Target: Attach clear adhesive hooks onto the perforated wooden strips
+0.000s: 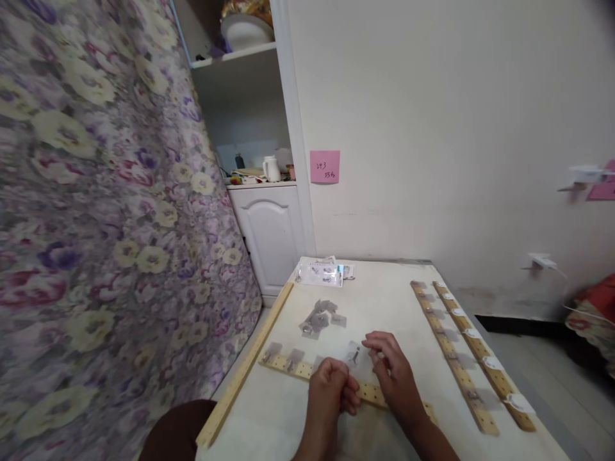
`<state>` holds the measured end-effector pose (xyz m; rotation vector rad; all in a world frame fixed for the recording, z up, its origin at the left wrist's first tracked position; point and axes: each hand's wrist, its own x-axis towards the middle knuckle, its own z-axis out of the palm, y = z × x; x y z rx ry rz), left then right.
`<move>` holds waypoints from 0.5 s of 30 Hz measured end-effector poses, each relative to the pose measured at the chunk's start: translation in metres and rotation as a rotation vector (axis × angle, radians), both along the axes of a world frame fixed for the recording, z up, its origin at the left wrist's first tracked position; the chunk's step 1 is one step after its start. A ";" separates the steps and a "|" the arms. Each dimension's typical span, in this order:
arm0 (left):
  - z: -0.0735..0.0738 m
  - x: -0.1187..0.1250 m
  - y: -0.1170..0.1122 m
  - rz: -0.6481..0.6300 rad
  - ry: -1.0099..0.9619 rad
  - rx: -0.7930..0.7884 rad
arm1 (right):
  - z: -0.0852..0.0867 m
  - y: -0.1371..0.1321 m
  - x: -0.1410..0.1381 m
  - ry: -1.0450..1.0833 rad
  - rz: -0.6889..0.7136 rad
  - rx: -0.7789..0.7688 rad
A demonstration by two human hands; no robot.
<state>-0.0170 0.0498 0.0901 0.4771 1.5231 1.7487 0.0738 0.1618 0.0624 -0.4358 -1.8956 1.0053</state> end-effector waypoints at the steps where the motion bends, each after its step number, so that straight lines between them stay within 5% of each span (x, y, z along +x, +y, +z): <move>1: -0.002 0.000 0.001 -0.008 0.019 -0.009 | 0.000 0.000 -0.001 -0.007 0.018 -0.014; 9: -0.005 0.000 0.003 -0.010 0.046 0.003 | 0.012 -0.004 0.005 0.005 0.140 -0.108; 15: -0.006 0.004 0.004 -0.029 -0.019 -0.002 | 0.017 0.006 0.007 -0.074 0.055 -0.327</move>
